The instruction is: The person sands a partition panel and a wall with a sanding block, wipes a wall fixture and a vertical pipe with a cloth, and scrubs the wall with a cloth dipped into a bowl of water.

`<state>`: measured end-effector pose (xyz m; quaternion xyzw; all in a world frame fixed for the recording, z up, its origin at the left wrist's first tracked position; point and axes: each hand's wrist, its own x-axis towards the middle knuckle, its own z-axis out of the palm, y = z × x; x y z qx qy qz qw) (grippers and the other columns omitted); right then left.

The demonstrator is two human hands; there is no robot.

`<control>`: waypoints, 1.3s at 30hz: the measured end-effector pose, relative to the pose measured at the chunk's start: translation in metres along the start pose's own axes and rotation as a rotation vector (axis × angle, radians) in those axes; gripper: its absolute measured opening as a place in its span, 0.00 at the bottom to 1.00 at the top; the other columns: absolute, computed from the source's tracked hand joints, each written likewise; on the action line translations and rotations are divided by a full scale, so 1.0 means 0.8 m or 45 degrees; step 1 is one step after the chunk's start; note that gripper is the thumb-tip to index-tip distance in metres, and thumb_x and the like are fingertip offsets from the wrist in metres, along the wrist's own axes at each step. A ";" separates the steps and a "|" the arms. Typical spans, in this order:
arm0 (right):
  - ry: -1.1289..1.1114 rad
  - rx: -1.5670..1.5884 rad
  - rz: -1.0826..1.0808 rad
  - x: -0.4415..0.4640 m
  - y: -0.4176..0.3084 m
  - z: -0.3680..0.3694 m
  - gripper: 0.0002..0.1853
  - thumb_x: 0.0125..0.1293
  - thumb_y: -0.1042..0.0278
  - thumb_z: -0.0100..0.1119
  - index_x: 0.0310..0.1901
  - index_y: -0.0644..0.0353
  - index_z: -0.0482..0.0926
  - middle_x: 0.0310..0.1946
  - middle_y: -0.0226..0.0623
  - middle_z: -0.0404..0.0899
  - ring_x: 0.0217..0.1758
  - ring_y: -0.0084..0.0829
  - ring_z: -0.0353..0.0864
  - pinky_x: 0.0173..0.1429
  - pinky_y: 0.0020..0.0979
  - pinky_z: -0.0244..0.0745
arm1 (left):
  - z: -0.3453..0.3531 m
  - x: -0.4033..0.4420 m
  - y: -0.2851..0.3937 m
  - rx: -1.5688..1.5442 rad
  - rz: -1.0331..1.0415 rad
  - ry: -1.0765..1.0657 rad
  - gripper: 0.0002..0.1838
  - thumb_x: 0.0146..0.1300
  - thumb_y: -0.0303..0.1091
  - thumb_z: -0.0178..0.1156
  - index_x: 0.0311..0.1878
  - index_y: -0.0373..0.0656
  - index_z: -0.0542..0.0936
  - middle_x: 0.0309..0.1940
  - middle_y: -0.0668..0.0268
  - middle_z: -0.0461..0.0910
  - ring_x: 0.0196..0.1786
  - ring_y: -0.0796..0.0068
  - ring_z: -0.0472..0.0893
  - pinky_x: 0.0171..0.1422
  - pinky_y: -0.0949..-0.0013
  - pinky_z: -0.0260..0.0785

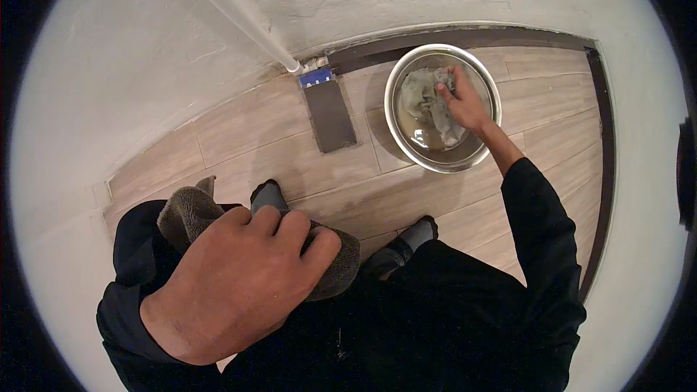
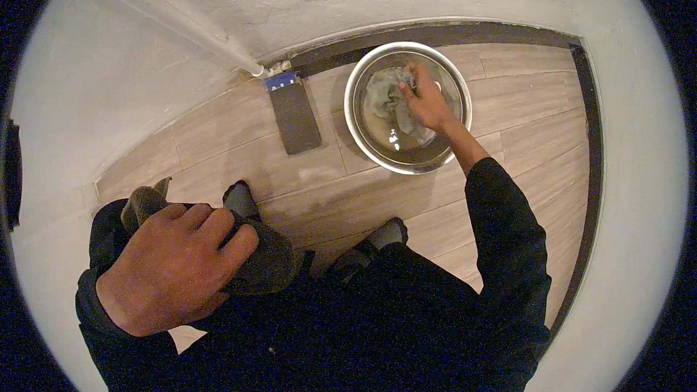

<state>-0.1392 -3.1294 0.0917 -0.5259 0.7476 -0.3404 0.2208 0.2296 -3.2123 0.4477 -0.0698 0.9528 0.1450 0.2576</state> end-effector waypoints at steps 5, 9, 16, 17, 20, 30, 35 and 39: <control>-0.233 -0.043 0.169 -0.001 -0.038 -0.020 0.26 0.79 0.47 0.48 0.46 0.69 0.78 0.41 0.61 0.82 0.50 0.55 0.83 0.57 0.44 0.75 | 0.003 -0.001 0.000 -0.003 -0.012 0.012 0.12 0.61 0.33 0.61 0.47 0.44 0.77 0.34 0.63 0.76 0.39 0.67 0.81 0.41 0.66 0.75; -0.408 -0.224 0.429 0.000 -0.067 -0.033 0.30 0.78 0.44 0.47 0.35 0.69 0.81 0.30 0.60 0.81 0.35 0.52 0.82 0.47 0.45 0.74 | 0.002 -0.001 0.001 -0.047 -0.040 -0.066 0.22 0.51 0.36 0.67 0.50 0.44 0.75 0.38 0.61 0.76 0.44 0.61 0.80 0.48 0.60 0.75; -0.377 -0.235 0.347 -0.009 -0.080 -0.035 0.31 0.75 0.44 0.50 0.30 0.71 0.82 0.25 0.60 0.80 0.28 0.54 0.80 0.41 0.47 0.74 | -0.002 0.000 0.002 -0.057 -0.053 -0.147 0.31 0.45 0.39 0.72 0.53 0.43 0.73 0.41 0.60 0.76 0.48 0.57 0.80 0.52 0.57 0.75; -0.363 -0.235 0.320 -0.012 -0.076 -0.031 0.31 0.75 0.45 0.51 0.30 0.71 0.82 0.25 0.60 0.79 0.28 0.54 0.80 0.40 0.47 0.74 | -0.001 0.000 0.003 -0.062 -0.053 -0.155 0.31 0.44 0.39 0.72 0.53 0.43 0.73 0.41 0.60 0.76 0.48 0.57 0.80 0.52 0.57 0.75; -0.313 -0.167 0.200 -0.015 -0.064 -0.020 0.28 0.76 0.50 0.50 0.30 0.70 0.82 0.24 0.61 0.79 0.28 0.56 0.80 0.39 0.48 0.74 | -0.003 0.000 0.003 -0.069 -0.054 -0.157 0.31 0.44 0.38 0.72 0.53 0.43 0.73 0.41 0.60 0.76 0.48 0.57 0.80 0.52 0.57 0.75; -0.214 -0.200 0.105 -0.031 -0.071 -0.013 0.26 0.77 0.53 0.49 0.29 0.69 0.81 0.22 0.59 0.77 0.25 0.57 0.78 0.37 0.50 0.73 | 0.001 -0.016 -0.002 -0.028 0.045 0.009 0.17 0.56 0.34 0.64 0.48 0.44 0.75 0.36 0.62 0.76 0.40 0.64 0.80 0.43 0.64 0.75; 0.023 -0.274 0.204 -0.009 -0.082 -0.042 0.28 0.77 0.48 0.48 0.32 0.67 0.81 0.23 0.57 0.78 0.28 0.56 0.81 0.39 0.51 0.73 | 0.006 -0.034 -0.003 -0.050 0.041 -0.006 0.21 0.52 0.36 0.65 0.50 0.45 0.73 0.38 0.61 0.75 0.44 0.60 0.81 0.46 0.59 0.76; 0.087 -0.031 0.154 0.076 -0.100 -0.112 0.22 0.78 0.52 0.44 0.56 0.66 0.73 0.46 0.51 0.80 0.46 0.42 0.81 0.49 0.41 0.77 | 0.010 -0.040 -0.013 -0.105 0.090 -0.028 0.19 0.54 0.36 0.64 0.49 0.45 0.73 0.38 0.61 0.75 0.43 0.60 0.81 0.45 0.60 0.76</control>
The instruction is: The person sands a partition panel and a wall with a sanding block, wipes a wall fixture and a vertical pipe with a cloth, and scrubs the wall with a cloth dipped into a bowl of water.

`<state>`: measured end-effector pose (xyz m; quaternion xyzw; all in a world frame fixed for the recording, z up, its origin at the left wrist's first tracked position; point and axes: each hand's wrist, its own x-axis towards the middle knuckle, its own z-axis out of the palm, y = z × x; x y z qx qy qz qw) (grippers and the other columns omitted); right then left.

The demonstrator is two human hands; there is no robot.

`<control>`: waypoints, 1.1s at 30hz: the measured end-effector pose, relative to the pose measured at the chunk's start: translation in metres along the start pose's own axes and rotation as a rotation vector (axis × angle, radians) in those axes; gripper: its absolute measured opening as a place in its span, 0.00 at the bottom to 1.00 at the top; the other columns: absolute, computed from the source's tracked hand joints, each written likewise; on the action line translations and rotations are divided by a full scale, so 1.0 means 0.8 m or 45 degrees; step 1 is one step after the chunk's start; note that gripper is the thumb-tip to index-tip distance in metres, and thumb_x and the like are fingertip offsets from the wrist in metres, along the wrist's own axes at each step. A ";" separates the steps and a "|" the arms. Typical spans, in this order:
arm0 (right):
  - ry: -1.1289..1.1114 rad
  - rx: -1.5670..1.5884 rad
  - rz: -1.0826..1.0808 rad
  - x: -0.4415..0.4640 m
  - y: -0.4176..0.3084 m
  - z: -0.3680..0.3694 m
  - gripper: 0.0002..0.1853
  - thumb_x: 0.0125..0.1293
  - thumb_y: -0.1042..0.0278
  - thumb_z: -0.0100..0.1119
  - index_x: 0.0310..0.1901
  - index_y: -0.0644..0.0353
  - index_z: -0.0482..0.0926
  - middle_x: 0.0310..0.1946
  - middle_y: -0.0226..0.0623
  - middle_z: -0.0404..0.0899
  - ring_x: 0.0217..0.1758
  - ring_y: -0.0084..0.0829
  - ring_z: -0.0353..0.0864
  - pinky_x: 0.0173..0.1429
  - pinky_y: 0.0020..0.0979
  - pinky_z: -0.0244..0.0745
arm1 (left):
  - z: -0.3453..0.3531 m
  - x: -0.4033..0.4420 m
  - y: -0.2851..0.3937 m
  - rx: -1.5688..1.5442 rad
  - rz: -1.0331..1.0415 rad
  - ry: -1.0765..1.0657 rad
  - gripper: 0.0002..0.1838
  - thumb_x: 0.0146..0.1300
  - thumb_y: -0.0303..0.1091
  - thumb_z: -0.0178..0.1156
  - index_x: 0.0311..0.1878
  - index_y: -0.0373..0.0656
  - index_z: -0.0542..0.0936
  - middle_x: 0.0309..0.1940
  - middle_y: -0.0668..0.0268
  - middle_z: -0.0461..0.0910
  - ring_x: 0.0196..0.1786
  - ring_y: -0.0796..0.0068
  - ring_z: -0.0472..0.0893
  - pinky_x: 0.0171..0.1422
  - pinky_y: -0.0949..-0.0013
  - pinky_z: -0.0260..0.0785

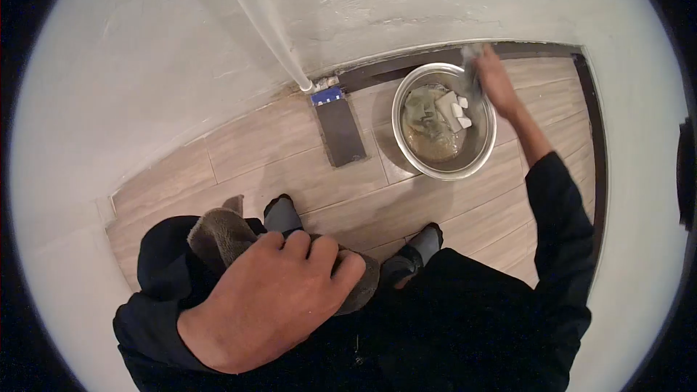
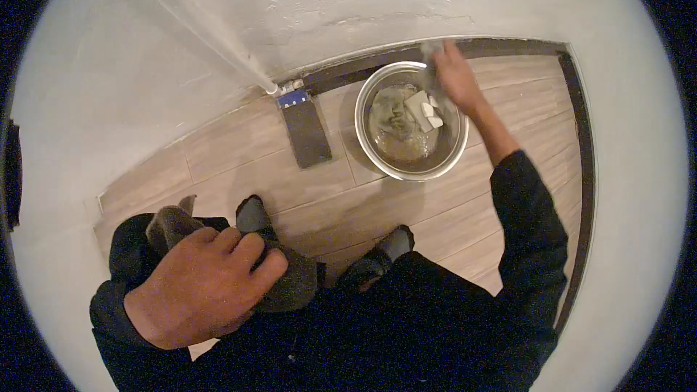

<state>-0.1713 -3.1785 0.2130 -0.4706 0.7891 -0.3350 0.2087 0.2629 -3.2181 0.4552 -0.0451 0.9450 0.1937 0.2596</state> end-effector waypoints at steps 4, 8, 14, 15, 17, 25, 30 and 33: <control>0.064 0.406 0.236 0.048 -0.049 -0.049 0.17 0.78 0.64 0.43 0.59 0.66 0.71 0.49 0.40 0.79 0.48 0.31 0.80 0.51 0.33 0.77 | -0.006 -0.001 -0.001 0.040 0.056 0.064 0.19 0.54 0.36 0.64 0.49 0.45 0.73 0.37 0.61 0.75 0.41 0.61 0.81 0.44 0.60 0.76; 0.780 1.062 0.338 0.048 -0.072 -0.011 0.19 0.73 0.74 0.54 0.62 0.58 0.64 0.52 0.42 0.76 0.45 0.33 0.80 0.44 0.35 0.78 | -0.013 0.000 0.006 0.025 0.119 0.065 0.23 0.52 0.37 0.66 0.51 0.44 0.73 0.38 0.61 0.75 0.43 0.60 0.82 0.45 0.59 0.76; 1.507 1.290 0.663 0.065 -0.060 0.151 0.25 0.70 0.70 0.64 0.63 0.58 0.63 0.61 0.54 0.71 0.61 0.46 0.74 0.66 0.43 0.70 | -0.016 0.028 0.002 -0.043 0.117 -0.100 0.32 0.47 0.38 0.73 0.55 0.41 0.71 0.40 0.57 0.76 0.43 0.54 0.81 0.46 0.56 0.77; 1.535 1.286 0.653 0.073 -0.075 0.170 0.26 0.71 0.70 0.62 0.66 0.60 0.63 0.65 0.56 0.69 0.66 0.49 0.72 0.72 0.44 0.65 | -0.014 0.034 0.002 -0.047 0.085 -0.128 0.33 0.46 0.38 0.73 0.55 0.41 0.70 0.40 0.57 0.76 0.44 0.53 0.81 0.47 0.55 0.77; 1.294 1.139 0.597 0.079 -0.095 0.222 0.32 0.73 0.65 0.56 0.75 0.62 0.58 0.73 0.57 0.62 0.74 0.49 0.67 0.77 0.41 0.59 | -0.008 0.047 -0.001 -0.064 0.034 -0.208 0.34 0.46 0.38 0.74 0.56 0.40 0.70 0.41 0.56 0.76 0.45 0.52 0.82 0.48 0.54 0.77; 1.261 1.064 0.318 0.058 -0.193 0.316 0.38 0.72 0.68 0.45 0.79 0.72 0.44 0.81 0.60 0.37 0.86 0.51 0.36 0.86 0.44 0.33 | -0.028 0.109 -0.017 -0.081 -0.152 -0.343 0.33 0.48 0.36 0.75 0.57 0.38 0.71 0.42 0.53 0.77 0.43 0.52 0.84 0.46 0.56 0.79; 1.315 1.062 0.592 0.086 -0.144 0.265 0.35 0.73 0.68 0.41 0.77 0.76 0.46 0.80 0.62 0.44 0.84 0.55 0.42 0.86 0.44 0.36 | -0.024 0.136 -0.020 -0.158 -0.228 -0.405 0.34 0.49 0.36 0.75 0.57 0.38 0.70 0.44 0.52 0.77 0.44 0.49 0.84 0.46 0.54 0.78; 1.208 1.102 0.590 0.054 -0.192 0.311 0.34 0.73 0.69 0.42 0.75 0.79 0.50 0.78 0.65 0.48 0.83 0.55 0.47 0.85 0.43 0.42 | -0.024 0.155 -0.023 -0.158 -0.222 -0.466 0.33 0.50 0.37 0.75 0.57 0.38 0.70 0.43 0.51 0.78 0.44 0.46 0.83 0.47 0.52 0.78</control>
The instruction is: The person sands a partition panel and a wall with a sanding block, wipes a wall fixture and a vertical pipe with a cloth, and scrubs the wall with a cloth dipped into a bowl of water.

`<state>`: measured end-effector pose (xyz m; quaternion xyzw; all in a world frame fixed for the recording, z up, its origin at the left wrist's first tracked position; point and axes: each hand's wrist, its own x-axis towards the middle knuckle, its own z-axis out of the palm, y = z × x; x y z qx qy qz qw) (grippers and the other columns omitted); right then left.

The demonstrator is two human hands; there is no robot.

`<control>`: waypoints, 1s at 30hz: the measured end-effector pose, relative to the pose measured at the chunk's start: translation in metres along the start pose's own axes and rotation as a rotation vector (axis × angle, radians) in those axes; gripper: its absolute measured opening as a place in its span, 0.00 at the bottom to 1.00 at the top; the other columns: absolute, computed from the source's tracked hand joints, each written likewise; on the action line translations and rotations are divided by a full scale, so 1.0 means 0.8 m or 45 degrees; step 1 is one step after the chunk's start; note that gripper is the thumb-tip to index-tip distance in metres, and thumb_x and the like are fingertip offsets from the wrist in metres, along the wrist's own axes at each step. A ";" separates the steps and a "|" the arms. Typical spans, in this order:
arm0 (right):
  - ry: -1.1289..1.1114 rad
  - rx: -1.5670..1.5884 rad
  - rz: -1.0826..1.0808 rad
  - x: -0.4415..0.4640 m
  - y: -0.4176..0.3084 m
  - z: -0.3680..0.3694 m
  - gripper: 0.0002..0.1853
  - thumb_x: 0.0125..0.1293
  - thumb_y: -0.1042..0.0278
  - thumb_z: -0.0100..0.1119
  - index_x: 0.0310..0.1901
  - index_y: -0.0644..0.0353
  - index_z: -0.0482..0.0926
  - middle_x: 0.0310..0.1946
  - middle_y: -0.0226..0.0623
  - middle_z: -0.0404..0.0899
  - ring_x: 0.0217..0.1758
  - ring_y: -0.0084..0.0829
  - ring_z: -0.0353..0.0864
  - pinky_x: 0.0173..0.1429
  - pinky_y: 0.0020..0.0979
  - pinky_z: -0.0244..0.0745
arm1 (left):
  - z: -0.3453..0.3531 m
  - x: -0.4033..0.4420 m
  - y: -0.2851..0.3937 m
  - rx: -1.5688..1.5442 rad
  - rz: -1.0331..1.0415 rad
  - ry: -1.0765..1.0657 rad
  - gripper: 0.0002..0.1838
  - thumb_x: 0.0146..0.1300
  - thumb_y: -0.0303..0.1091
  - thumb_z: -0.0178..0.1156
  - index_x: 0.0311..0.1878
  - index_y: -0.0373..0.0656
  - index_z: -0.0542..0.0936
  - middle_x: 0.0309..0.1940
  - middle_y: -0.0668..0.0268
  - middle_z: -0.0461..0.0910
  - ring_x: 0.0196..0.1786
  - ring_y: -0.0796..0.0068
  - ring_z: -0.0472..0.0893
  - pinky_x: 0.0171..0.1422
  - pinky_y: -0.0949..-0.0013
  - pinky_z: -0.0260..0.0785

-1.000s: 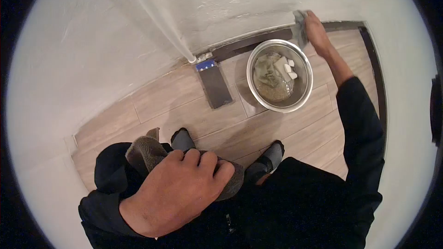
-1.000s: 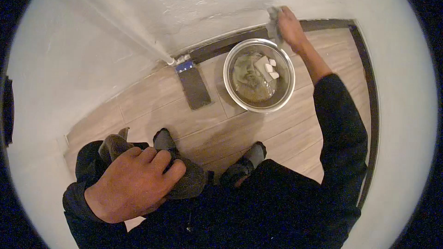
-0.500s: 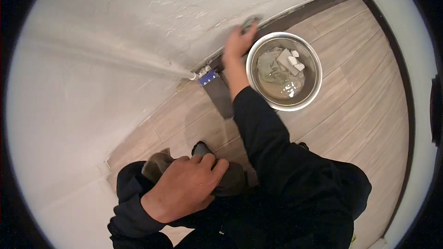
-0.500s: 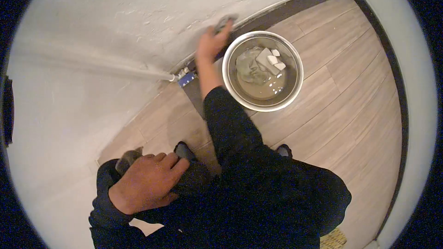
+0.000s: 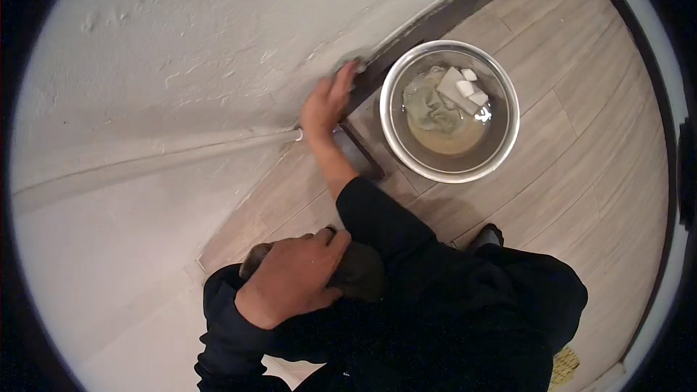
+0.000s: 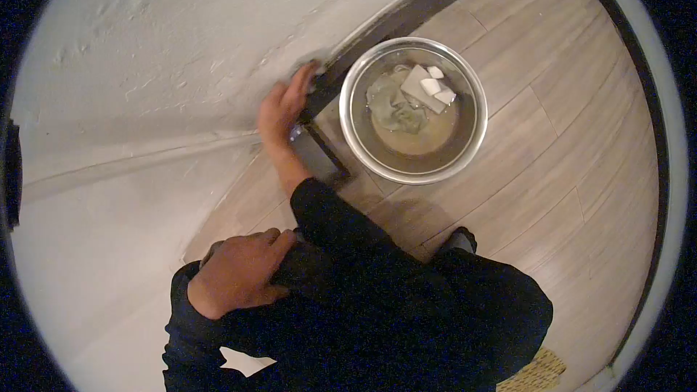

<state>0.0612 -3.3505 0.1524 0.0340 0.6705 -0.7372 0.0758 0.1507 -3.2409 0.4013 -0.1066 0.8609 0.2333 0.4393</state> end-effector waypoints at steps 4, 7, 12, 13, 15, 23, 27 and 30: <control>0.100 -0.057 -0.162 0.009 0.005 -0.002 0.28 0.70 0.74 0.50 0.70 0.77 0.65 0.73 0.64 0.61 0.78 0.55 0.61 0.80 0.44 0.56 | 0.000 0.013 -0.001 0.007 -0.058 -0.028 0.33 0.50 0.39 0.74 0.56 0.42 0.69 0.41 0.50 0.79 0.46 0.41 0.82 0.50 0.48 0.76; 0.232 -0.108 -0.293 0.069 0.001 -0.035 0.21 0.67 0.79 0.57 0.61 0.73 0.77 0.61 0.59 0.77 0.64 0.55 0.76 0.70 0.43 0.69 | 0.005 0.014 -0.004 -0.019 -0.055 0.062 0.31 0.50 0.39 0.73 0.55 0.41 0.69 0.41 0.49 0.80 0.47 0.40 0.81 0.50 0.48 0.75; 0.385 -0.048 -0.112 0.060 0.035 -0.022 0.12 0.64 0.75 0.65 0.48 0.69 0.82 0.44 0.50 0.82 0.47 0.50 0.82 0.55 0.43 0.75 | 0.008 0.018 -0.016 -0.078 -0.092 0.097 0.29 0.49 0.38 0.73 0.52 0.38 0.71 0.39 0.46 0.80 0.46 0.40 0.81 0.49 0.47 0.74; 0.388 -0.025 -0.091 0.044 0.038 -0.018 0.11 0.63 0.74 0.66 0.46 0.69 0.82 0.43 0.50 0.82 0.46 0.50 0.82 0.54 0.43 0.75 | 0.010 0.021 -0.018 -0.103 -0.089 0.088 0.29 0.49 0.38 0.72 0.51 0.38 0.71 0.38 0.46 0.80 0.46 0.40 0.81 0.49 0.47 0.74; 0.386 0.047 -0.106 0.029 0.042 -0.017 0.10 0.62 0.73 0.68 0.42 0.67 0.80 0.38 0.50 0.82 0.46 0.49 0.82 0.55 0.43 0.74 | 0.014 0.030 -0.027 -0.098 -0.085 0.058 0.28 0.48 0.37 0.72 0.51 0.39 0.71 0.37 0.46 0.81 0.46 0.40 0.81 0.49 0.47 0.73; 0.415 -0.111 0.005 0.089 0.022 -0.022 0.05 0.62 0.78 0.61 0.39 0.68 0.78 0.37 0.54 0.82 0.44 0.54 0.81 0.53 0.45 0.73 | 0.009 0.029 -0.026 -0.120 -0.157 0.112 0.28 0.48 0.36 0.71 0.51 0.39 0.71 0.38 0.45 0.81 0.47 0.40 0.81 0.51 0.47 0.73; 0.268 -0.041 -0.224 0.049 0.027 -0.027 0.04 0.61 0.79 0.62 0.36 0.67 0.77 0.37 0.52 0.81 0.45 0.51 0.81 0.52 0.45 0.74 | 0.012 0.035 -0.026 -0.062 -0.081 0.112 0.28 0.48 0.36 0.71 0.51 0.39 0.71 0.38 0.45 0.81 0.47 0.40 0.81 0.51 0.47 0.73; 0.356 0.037 -0.433 0.070 -0.008 -0.027 0.05 0.61 0.79 0.60 0.38 0.67 0.76 0.37 0.52 0.79 0.45 0.53 0.79 0.54 0.46 0.72 | 0.013 0.029 -0.022 -0.086 -0.089 0.127 0.27 0.48 0.36 0.70 0.51 0.39 0.71 0.38 0.44 0.81 0.47 0.40 0.81 0.51 0.47 0.73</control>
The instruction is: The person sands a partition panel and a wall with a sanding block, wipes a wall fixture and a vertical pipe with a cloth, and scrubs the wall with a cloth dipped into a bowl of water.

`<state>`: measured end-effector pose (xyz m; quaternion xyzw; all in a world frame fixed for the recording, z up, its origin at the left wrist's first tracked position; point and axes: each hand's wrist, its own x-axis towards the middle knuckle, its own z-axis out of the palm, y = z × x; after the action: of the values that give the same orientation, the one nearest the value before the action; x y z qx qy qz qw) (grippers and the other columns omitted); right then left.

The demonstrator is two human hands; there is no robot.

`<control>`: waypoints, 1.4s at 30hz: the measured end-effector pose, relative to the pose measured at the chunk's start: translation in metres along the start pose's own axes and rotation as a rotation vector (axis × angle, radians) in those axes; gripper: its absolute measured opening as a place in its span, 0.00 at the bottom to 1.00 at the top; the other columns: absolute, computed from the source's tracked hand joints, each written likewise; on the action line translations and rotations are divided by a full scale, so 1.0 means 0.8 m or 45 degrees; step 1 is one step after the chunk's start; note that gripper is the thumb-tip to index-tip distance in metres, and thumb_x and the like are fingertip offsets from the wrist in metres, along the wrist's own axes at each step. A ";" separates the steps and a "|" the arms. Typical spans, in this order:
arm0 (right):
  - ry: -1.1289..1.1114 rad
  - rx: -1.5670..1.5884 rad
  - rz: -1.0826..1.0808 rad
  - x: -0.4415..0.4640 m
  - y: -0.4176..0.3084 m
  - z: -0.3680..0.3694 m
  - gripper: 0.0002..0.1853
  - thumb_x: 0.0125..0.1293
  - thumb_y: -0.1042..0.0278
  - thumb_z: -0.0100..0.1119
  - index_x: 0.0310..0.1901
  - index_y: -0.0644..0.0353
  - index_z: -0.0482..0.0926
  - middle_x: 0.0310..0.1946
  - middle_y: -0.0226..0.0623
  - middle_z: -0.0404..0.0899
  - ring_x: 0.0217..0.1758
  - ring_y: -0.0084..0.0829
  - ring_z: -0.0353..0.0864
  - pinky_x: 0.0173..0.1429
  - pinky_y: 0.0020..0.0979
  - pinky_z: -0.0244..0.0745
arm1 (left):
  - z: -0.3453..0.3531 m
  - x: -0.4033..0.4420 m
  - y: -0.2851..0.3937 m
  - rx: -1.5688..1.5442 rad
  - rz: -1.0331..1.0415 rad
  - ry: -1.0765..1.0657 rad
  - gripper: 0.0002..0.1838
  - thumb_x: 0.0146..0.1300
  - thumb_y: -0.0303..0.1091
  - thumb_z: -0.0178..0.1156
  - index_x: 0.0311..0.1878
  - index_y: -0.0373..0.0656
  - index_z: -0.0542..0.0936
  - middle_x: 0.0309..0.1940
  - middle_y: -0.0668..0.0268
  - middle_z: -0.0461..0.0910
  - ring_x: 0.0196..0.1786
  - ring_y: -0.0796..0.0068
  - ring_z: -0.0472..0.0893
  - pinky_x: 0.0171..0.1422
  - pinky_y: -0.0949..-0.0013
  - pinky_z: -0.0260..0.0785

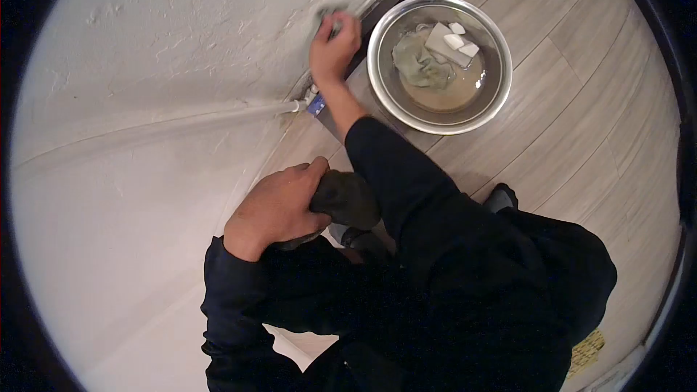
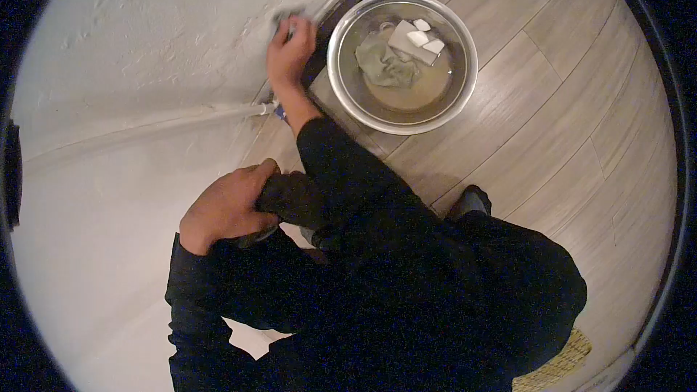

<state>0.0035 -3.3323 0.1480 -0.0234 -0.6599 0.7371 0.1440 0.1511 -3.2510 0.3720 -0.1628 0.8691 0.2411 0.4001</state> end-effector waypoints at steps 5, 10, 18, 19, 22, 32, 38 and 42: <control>0.178 -0.158 0.195 0.035 0.030 0.031 0.08 0.63 0.79 0.59 0.42 0.68 0.73 0.41 0.55 0.76 0.48 0.56 0.77 0.55 0.47 0.71 | -0.001 -0.012 -0.013 -0.036 -0.091 0.041 0.26 0.49 0.36 0.70 0.50 0.39 0.71 0.38 0.43 0.81 0.47 0.39 0.81 0.51 0.47 0.73; -0.106 0.081 -0.118 -0.005 -0.002 0.017 0.07 0.64 0.79 0.57 0.43 0.68 0.72 0.42 0.54 0.74 0.47 0.57 0.75 0.55 0.52 0.68 | 0.003 -0.004 -0.028 0.037 -0.088 0.022 0.26 0.50 0.37 0.69 0.50 0.38 0.71 0.39 0.42 0.81 0.47 0.39 0.81 0.51 0.47 0.73; 0.013 0.046 -0.027 0.028 -0.002 0.006 0.07 0.62 0.78 0.62 0.39 0.67 0.75 0.39 0.51 0.76 0.45 0.55 0.77 0.51 0.48 0.70 | 0.004 -0.012 -0.032 -0.046 -0.095 0.057 0.26 0.50 0.37 0.69 0.50 0.38 0.71 0.39 0.43 0.81 0.47 0.39 0.81 0.50 0.47 0.73; -0.080 0.103 -0.069 0.013 -0.008 0.003 0.06 0.61 0.78 0.62 0.39 0.67 0.75 0.39 0.52 0.76 0.45 0.55 0.77 0.51 0.48 0.70 | 0.006 -0.012 -0.033 -0.048 -0.114 0.040 0.26 0.50 0.37 0.69 0.50 0.38 0.71 0.39 0.43 0.81 0.47 0.39 0.81 0.50 0.47 0.73; 0.042 0.014 0.050 0.023 0.009 0.006 0.05 0.63 0.79 0.60 0.39 0.66 0.75 0.39 0.53 0.76 0.48 0.56 0.77 0.55 0.48 0.70 | 0.008 -0.010 -0.031 0.032 -0.108 0.052 0.26 0.50 0.37 0.69 0.50 0.38 0.71 0.38 0.44 0.81 0.47 0.39 0.81 0.50 0.47 0.73; -0.193 -0.124 0.085 0.000 0.024 -0.006 0.12 0.63 0.81 0.58 0.47 0.71 0.71 0.45 0.57 0.73 0.51 0.56 0.76 0.59 0.49 0.71 | 0.012 -0.020 -0.026 0.011 -0.110 0.068 0.27 0.50 0.36 0.69 0.51 0.39 0.70 0.38 0.45 0.81 0.46 0.40 0.81 0.50 0.47 0.73; -0.487 -0.663 0.311 0.093 0.045 -0.018 0.07 0.59 0.74 0.61 0.36 0.70 0.82 0.36 0.58 0.85 0.45 0.57 0.85 0.51 0.48 0.79 | 0.011 -0.037 -0.026 -0.056 -0.097 0.071 0.27 0.50 0.37 0.69 0.51 0.39 0.70 0.38 0.45 0.80 0.46 0.40 0.81 0.50 0.47 0.72; -0.530 -0.572 0.253 0.072 0.023 -0.038 0.07 0.57 0.75 0.64 0.35 0.68 0.85 0.34 0.61 0.85 0.41 0.57 0.86 0.51 0.49 0.81 | 0.013 -0.032 -0.032 0.011 -0.085 0.107 0.26 0.50 0.37 0.69 0.50 0.39 0.70 0.38 0.45 0.80 0.46 0.40 0.80 0.49 0.47 0.72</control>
<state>-0.0479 -3.2909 0.1347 0.0325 -0.8159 0.5724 -0.0754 0.1856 -3.2642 0.3789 -0.2000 0.8803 0.2166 0.3717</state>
